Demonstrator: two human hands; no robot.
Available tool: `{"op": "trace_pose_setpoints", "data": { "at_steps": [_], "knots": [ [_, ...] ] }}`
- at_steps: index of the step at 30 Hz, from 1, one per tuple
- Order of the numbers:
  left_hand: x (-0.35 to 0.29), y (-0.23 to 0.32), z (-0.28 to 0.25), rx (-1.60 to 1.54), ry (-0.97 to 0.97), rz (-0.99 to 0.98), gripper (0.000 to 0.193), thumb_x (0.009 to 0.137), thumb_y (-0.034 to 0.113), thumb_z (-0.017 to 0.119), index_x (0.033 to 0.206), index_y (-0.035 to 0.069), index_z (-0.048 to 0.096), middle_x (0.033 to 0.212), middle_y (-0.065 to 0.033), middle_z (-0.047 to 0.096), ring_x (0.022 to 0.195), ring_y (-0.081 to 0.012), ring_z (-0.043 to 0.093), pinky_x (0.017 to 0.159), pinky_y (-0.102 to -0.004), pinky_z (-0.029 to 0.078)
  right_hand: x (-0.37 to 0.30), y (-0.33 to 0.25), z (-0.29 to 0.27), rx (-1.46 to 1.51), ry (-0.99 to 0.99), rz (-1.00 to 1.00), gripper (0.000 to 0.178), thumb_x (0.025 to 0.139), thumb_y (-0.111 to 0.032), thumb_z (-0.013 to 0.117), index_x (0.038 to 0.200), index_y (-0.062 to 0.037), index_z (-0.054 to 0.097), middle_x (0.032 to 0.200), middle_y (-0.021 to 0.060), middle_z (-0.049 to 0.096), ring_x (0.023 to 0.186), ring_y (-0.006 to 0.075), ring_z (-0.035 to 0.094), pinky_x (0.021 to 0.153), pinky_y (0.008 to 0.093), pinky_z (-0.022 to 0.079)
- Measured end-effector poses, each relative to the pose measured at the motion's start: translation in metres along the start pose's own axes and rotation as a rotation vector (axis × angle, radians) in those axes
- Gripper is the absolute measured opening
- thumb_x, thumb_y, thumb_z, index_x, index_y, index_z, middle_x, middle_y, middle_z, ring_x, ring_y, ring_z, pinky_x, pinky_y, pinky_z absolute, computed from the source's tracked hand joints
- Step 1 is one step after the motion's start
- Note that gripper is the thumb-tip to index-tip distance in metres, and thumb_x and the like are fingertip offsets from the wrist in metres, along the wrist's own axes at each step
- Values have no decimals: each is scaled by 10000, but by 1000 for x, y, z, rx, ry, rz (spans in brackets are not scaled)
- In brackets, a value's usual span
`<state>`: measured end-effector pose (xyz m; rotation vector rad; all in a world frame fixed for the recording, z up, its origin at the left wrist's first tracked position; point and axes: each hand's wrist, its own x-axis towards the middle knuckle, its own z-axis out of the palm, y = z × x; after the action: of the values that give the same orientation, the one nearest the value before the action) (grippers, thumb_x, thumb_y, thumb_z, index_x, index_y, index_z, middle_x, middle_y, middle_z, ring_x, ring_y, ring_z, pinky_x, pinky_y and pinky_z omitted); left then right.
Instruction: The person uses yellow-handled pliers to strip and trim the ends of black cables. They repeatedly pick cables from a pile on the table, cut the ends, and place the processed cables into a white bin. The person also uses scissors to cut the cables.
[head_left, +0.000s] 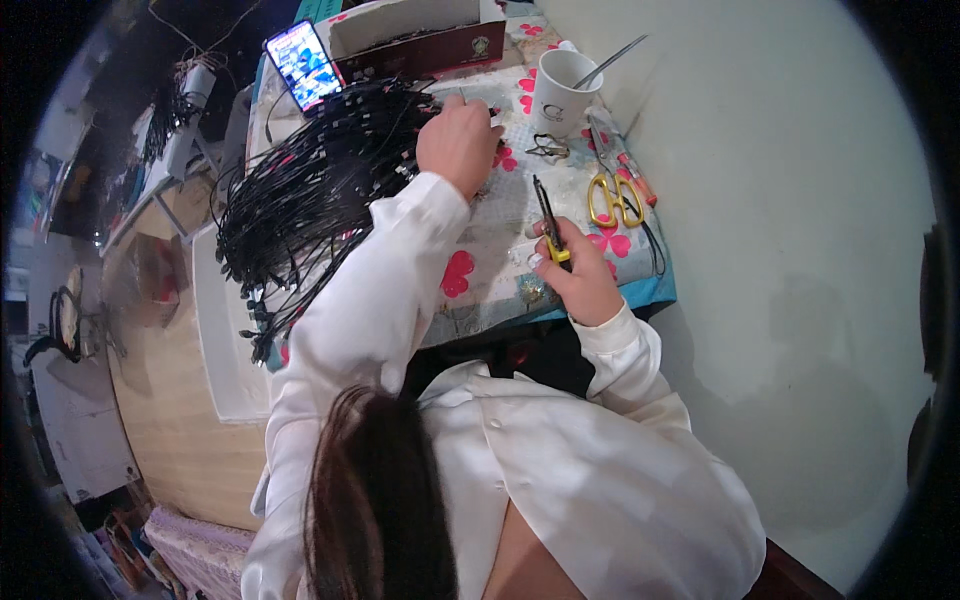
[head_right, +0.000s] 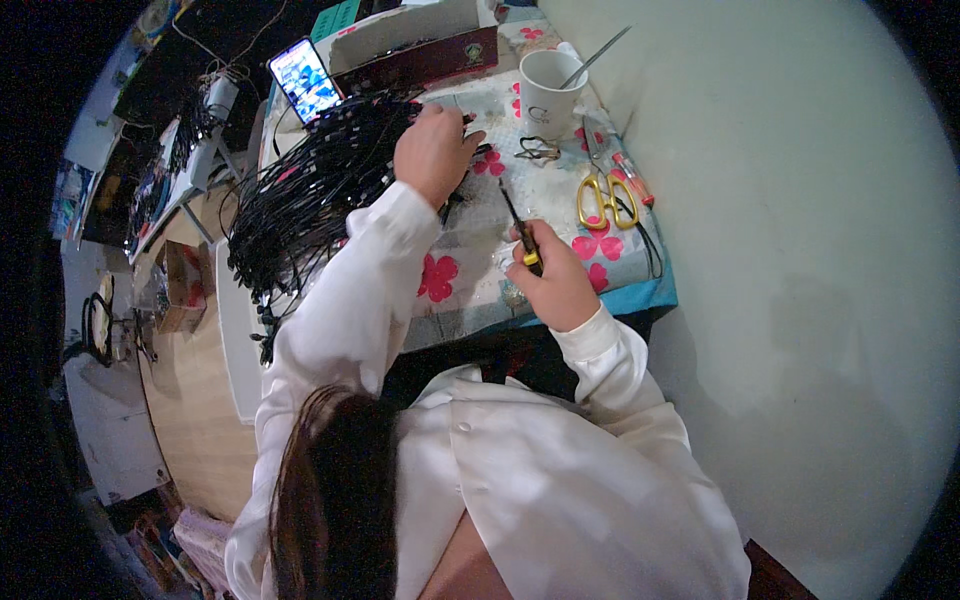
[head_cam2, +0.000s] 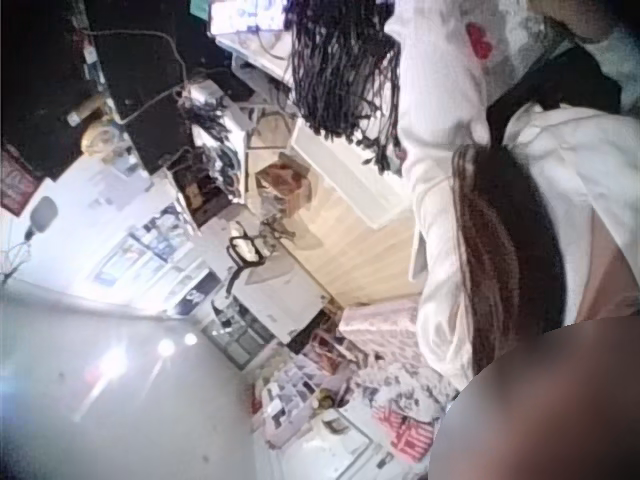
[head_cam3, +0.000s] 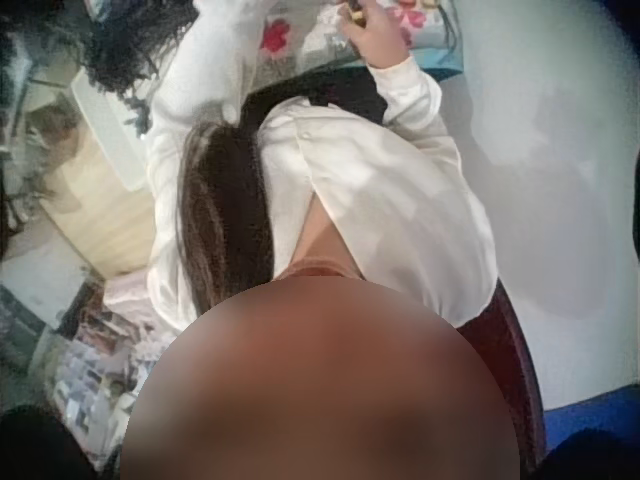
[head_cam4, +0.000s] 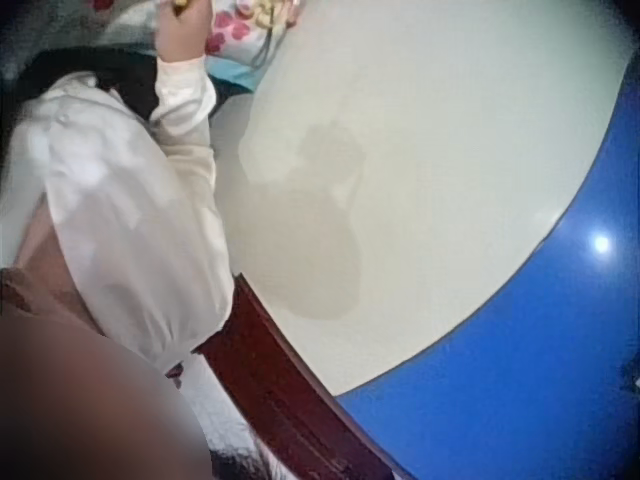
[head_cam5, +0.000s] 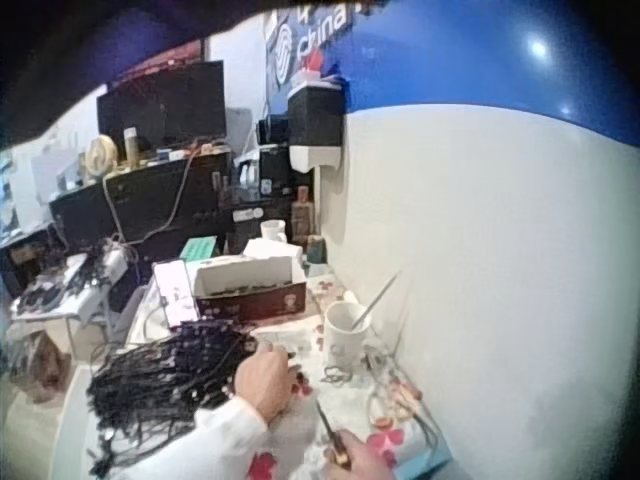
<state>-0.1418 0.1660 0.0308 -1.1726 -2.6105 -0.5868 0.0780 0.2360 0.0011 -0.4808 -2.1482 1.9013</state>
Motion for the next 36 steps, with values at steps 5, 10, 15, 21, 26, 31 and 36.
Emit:
{"op": "trace_pose_setpoints", "data": {
  "at_steps": [5,10,15,21,26,31,36],
  "knots": [
    [17,-5,28,157,-133,-83,242,823,269,731,925,50,712,1084,-185,622,829,-369,674,719,-467,556,-18,2,-7,-4,30,49,316,836,-69,651,1132,-19,549,863,31,551,776,138,534,742,284,464],
    [-25,-2,-13,-376,170,173,156,782,149,762,912,76,718,875,-111,658,859,-333,618,727,-435,485,-27,6,-15,76,4,85,328,840,-70,654,1148,-30,550,875,20,539,795,126,523,758,273,453],
    [-90,18,-62,-779,116,87,180,808,-6,734,983,25,701,812,-95,672,768,-225,618,652,-303,488,-22,-3,-6,145,-72,79,355,858,-57,637,1200,-31,546,927,10,544,851,114,516,806,262,441],
    [-130,42,-68,-753,173,16,176,821,-52,712,982,18,697,839,-121,691,709,-205,652,627,-285,506,-20,-17,14,240,-157,29,349,875,-68,653,1207,-30,549,951,24,551,875,128,525,817,275,449],
    [-141,40,-62,-824,138,67,172,806,-47,712,967,13,697,831,-126,687,701,-261,646,627,-314,501,-25,-22,15,272,-240,45,381,886,-68,653,1238,-29,514,967,33,554,884,134,526,826,290,455],
    [-145,33,-62,-819,63,57,159,816,-25,714,972,6,696,822,-138,682,694,-275,639,630,-332,495,-25,-23,16,94,-252,-100,386,881,-83,657,1222,-24,488,917,66,563,837,170,549,792,316,466],
    [-145,32,-62,-904,45,27,141,836,1,715,976,4,702,817,-142,686,695,-270,642,631,-326,493,-24,-25,16,-22,-229,-143,352,868,-95,666,1170,-14,503,874,117,595,781,244,579,745,360,478]
  ]
}}
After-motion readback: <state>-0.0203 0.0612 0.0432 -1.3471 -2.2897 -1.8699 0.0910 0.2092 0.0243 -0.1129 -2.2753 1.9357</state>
